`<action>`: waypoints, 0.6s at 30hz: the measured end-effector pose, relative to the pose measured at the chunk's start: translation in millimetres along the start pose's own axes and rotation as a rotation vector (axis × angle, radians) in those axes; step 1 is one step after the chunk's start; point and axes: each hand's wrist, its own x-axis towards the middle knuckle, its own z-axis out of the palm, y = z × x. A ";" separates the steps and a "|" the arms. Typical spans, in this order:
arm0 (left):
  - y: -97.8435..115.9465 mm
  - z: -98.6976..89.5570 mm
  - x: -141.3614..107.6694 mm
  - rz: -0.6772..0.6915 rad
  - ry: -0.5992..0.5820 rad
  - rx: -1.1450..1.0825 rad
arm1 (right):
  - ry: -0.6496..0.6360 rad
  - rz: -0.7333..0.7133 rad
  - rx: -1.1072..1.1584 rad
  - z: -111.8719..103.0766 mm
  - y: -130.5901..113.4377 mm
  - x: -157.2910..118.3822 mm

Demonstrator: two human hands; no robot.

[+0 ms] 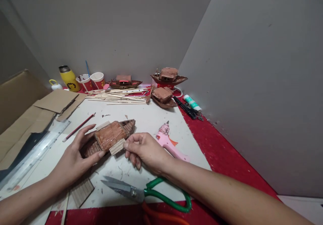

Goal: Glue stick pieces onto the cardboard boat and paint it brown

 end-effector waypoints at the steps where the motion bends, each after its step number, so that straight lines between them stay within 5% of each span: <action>1: 0.6 -0.2 0.2 0.003 -0.001 0.004 | 0.000 -0.004 0.003 0.1 0.3 0.2; 18: 2.3 0.1 0.9 0.043 0.021 0.111 | -0.010 -0.038 0.001 0.1 1.6 3.8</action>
